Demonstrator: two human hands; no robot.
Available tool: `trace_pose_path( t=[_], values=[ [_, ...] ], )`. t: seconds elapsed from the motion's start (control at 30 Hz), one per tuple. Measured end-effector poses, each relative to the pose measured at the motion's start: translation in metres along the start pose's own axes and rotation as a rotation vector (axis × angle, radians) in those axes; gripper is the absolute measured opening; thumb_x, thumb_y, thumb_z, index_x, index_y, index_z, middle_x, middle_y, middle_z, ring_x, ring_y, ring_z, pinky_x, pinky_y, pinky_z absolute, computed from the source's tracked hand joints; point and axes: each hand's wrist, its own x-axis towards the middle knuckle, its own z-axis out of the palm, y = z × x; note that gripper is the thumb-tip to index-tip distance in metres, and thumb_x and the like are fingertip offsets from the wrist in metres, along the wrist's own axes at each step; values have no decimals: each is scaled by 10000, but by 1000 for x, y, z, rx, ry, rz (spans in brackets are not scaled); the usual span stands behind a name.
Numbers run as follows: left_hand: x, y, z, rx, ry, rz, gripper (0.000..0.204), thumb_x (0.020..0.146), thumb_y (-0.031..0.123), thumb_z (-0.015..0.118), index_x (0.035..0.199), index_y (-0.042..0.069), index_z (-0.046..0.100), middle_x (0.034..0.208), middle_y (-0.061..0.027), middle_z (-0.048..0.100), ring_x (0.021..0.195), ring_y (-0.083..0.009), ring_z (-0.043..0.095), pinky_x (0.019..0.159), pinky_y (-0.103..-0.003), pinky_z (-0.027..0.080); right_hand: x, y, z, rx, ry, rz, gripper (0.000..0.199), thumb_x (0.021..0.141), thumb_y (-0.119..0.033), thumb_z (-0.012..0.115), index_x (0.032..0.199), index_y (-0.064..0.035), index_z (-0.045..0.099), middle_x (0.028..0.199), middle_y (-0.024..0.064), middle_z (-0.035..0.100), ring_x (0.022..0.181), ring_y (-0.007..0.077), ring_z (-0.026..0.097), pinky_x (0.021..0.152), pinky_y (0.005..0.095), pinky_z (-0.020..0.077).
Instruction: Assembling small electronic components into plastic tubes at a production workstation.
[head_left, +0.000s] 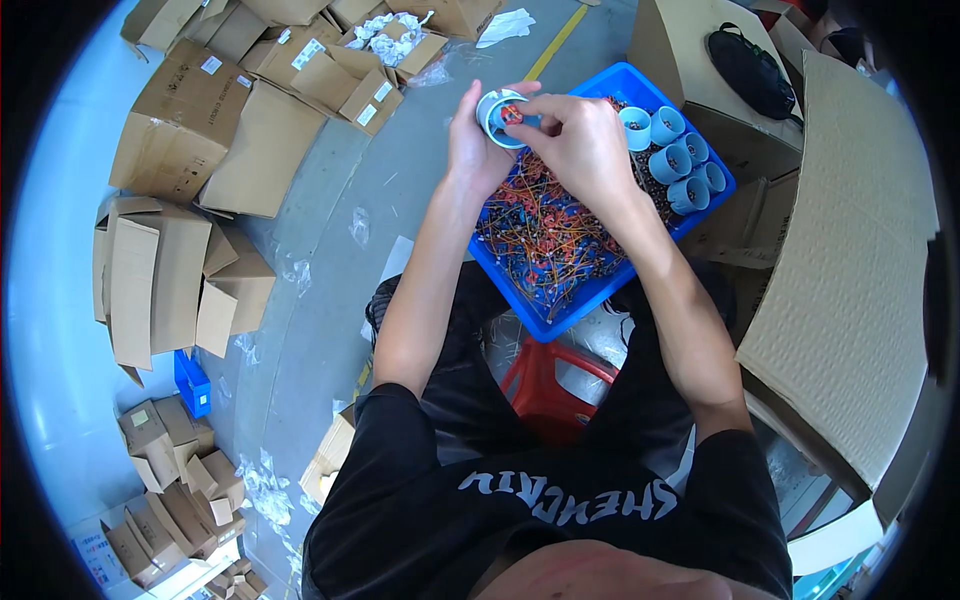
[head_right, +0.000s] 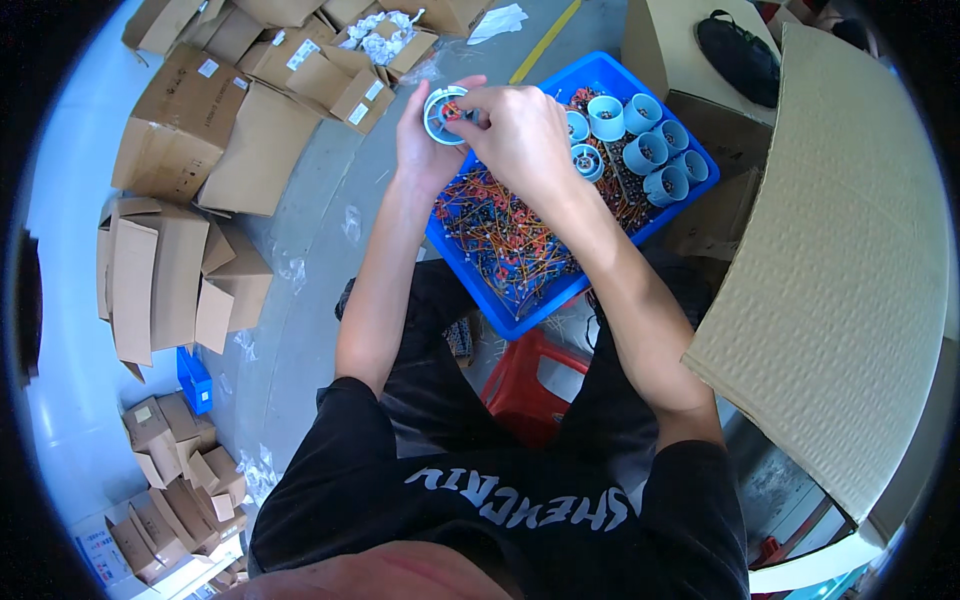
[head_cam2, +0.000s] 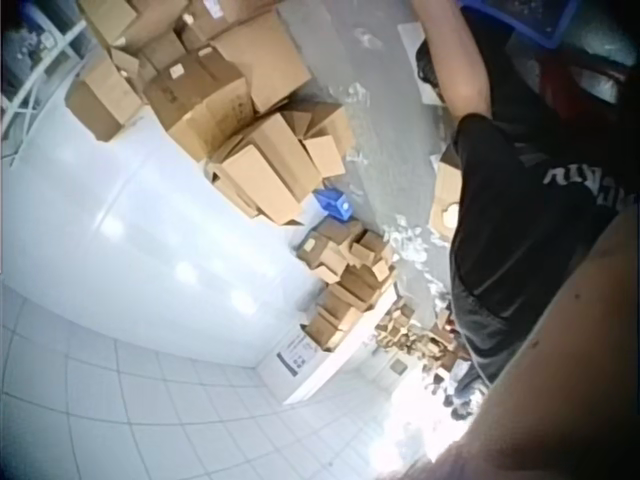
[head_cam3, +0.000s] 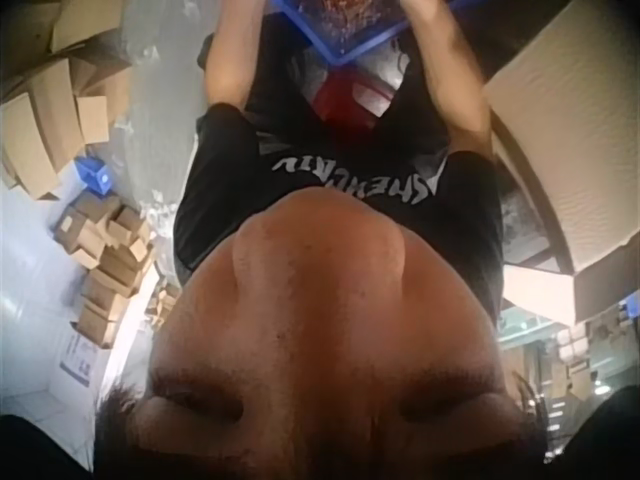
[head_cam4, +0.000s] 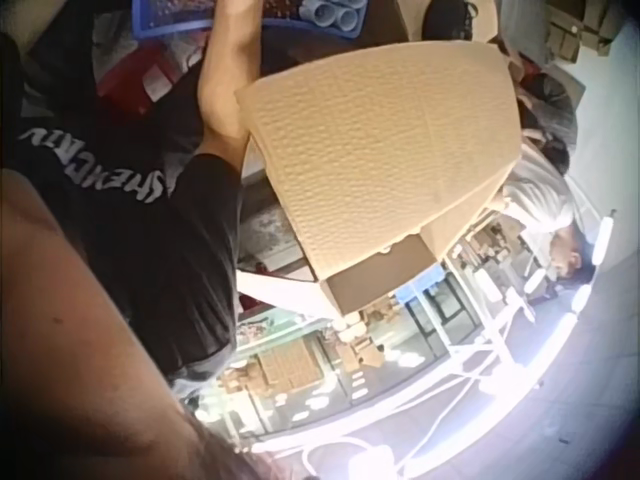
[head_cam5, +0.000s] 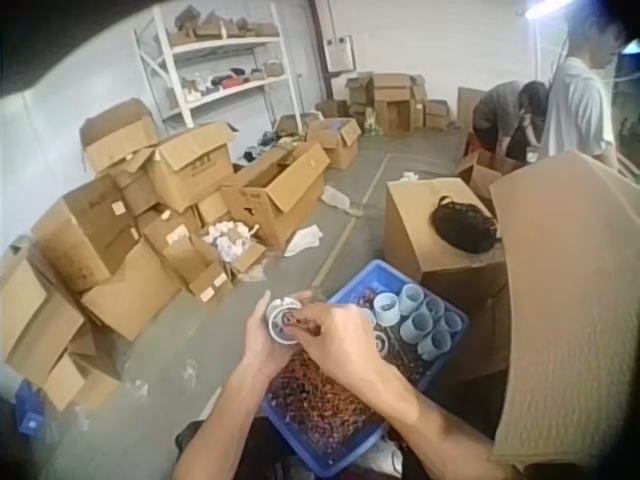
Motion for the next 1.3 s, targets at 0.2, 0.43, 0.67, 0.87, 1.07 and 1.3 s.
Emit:
trace_pose_path(
  t=[0.2, 0.43, 0.67, 0.87, 1.07, 1.3],
  values=[
    [5, -5, -8, 55, 33, 19, 616, 978, 473, 275, 1224, -25, 539, 1074, -126, 631, 991, -226, 586, 894, -356, 453, 1, 5, -3, -54, -50, 25, 186, 696, -214, 764, 835, -92, 743, 586, 127, 631, 548, 279, 636, 533, 361, 510],
    [2, -2, -3, 50, 24, 50, 625, 979, 483, 271, 1216, -28, 540, 1098, -124, 625, 996, -224, 589, 905, -366, 448, 2, 1, -7, 29, -92, 57, 217, 678, -220, 784, 839, -81, 741, 597, 116, 633, 548, 252, 640, 511, 335, 489],
    [-1, 1, 3, 13, 5, 32, 627, 992, 477, 225, 1158, -26, 559, 1148, -124, 615, 1019, -218, 575, 911, -370, 444, -3, -1, 2, 67, 8, 32, 222, 680, -210, 787, 855, -83, 737, 618, 113, 639, 556, 249, 639, 501, 337, 477],
    [1, 3, -5, 75, -16, 63, 597, 986, 455, 269, 1211, -24, 544, 1112, -118, 626, 1011, -220, 581, 900, -354, 448, -4, -2, 1, 34, -15, 109, 219, 673, -213, 790, 837, -80, 731, 618, 111, 640, 554, 256, 637, 504, 348, 477],
    [2, -3, -7, 89, 39, 52, 576, 988, 432, 270, 1204, -24, 549, 1108, -120, 623, 1023, -217, 579, 910, -353, 444, -3, 0, -1, -56, -76, 80, 205, 683, -217, 778, 827, -81, 726, 621, 120, 646, 576, 268, 649, 524, 361, 495],
    [0, -7, -4, -10, -32, -13, 562, 988, 414, 280, 1231, -31, 522, 1110, -129, 613, 1007, -223, 589, 900, -355, 463, -3, 3, -4, -82, -67, 67, 200, 689, -226, 771, 821, -83, 728, 623, 131, 648, 593, 278, 655, 539, 372, 507]
  ],
)
